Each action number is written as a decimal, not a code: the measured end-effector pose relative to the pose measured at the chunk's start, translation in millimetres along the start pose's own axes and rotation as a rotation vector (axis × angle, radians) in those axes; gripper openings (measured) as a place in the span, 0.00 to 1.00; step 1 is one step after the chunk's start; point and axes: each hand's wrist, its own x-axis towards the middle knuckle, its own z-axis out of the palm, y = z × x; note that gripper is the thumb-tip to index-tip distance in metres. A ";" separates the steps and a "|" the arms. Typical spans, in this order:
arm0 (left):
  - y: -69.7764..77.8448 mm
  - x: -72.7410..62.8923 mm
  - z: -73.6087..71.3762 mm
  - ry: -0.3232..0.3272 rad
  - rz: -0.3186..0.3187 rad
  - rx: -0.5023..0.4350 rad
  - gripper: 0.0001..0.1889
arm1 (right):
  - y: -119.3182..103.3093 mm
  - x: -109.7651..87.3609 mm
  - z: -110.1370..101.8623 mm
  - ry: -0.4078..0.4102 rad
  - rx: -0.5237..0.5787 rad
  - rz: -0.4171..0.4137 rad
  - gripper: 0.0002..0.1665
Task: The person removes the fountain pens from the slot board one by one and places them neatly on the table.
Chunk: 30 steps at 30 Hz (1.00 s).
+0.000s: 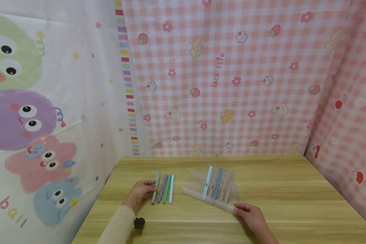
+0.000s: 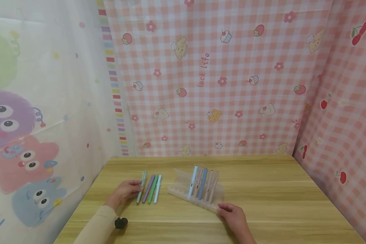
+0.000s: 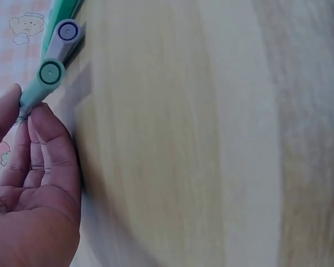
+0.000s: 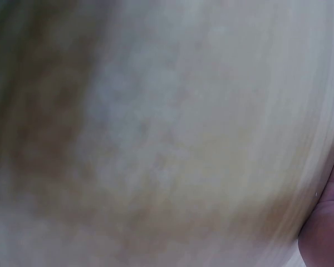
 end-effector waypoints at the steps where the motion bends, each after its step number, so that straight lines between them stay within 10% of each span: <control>1: -0.4 0.8 0.1 0.001 -0.002 0.001 0.22 | 0.0 -0.2 0.0 0.001 0.000 0.001 0.12; 30: 2.3 6.6 9.1 0.045 0.003 0.178 0.21 | -0.9 0.3 -0.3 0.011 -0.011 -0.012 0.13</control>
